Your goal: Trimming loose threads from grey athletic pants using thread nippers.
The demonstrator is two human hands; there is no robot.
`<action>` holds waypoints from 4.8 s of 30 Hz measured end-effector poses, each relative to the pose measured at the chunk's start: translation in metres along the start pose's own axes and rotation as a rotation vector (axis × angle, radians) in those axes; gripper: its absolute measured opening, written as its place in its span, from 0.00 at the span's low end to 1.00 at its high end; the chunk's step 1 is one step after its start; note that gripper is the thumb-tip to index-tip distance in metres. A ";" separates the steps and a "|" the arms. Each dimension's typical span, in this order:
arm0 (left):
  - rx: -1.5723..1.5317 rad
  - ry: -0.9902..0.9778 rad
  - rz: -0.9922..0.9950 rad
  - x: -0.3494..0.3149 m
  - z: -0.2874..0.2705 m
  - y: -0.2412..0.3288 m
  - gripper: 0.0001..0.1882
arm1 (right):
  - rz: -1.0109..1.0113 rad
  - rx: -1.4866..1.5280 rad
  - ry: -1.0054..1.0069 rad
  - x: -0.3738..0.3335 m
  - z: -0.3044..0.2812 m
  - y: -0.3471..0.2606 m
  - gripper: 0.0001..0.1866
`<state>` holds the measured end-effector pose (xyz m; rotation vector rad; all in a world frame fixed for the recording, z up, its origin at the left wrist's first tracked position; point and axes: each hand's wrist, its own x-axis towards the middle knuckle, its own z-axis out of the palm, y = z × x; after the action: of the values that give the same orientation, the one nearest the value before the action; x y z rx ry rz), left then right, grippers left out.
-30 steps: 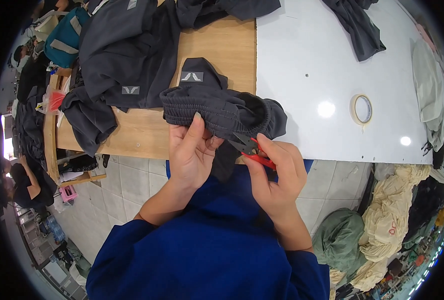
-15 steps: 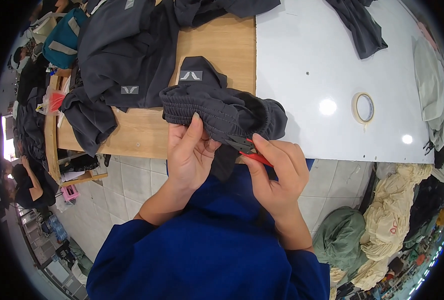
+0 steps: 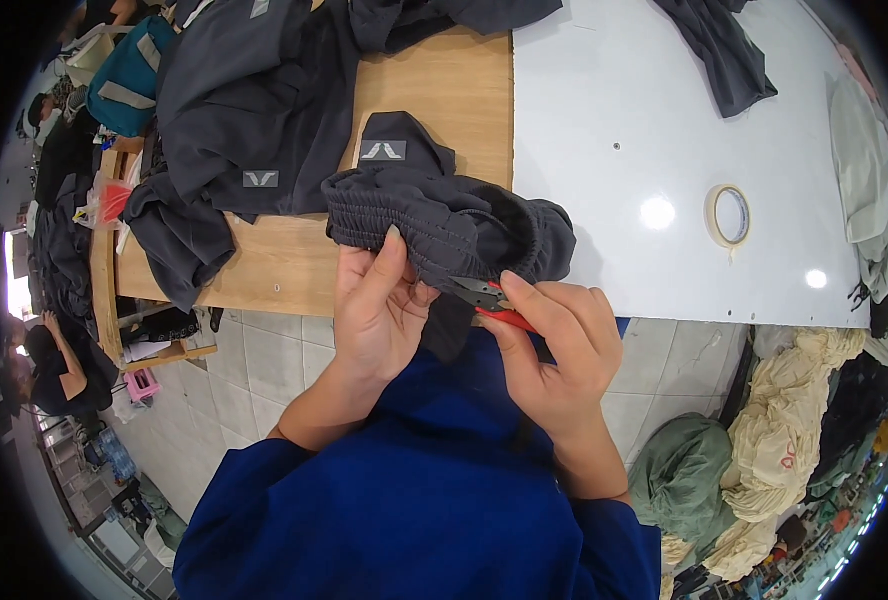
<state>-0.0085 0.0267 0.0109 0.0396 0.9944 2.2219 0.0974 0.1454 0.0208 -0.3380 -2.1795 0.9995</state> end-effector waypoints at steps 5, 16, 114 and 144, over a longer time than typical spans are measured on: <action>-0.023 -0.016 0.001 -0.001 0.001 0.000 0.16 | -0.009 -0.027 -0.003 0.000 0.000 -0.001 0.20; -0.055 -0.016 -0.041 -0.004 0.002 0.002 0.12 | -0.071 -0.064 0.004 -0.002 0.000 -0.002 0.19; -0.139 0.056 -0.203 0.006 -0.027 0.024 0.18 | 0.222 -0.014 -0.221 -0.009 0.039 0.024 0.19; 1.156 -0.258 0.343 0.015 -0.032 0.036 0.06 | 0.241 0.255 -0.138 0.013 0.033 -0.006 0.15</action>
<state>-0.0498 -0.0017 0.0088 1.0306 2.0664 1.5364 0.0660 0.1291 0.0168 -0.4284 -2.1334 1.4571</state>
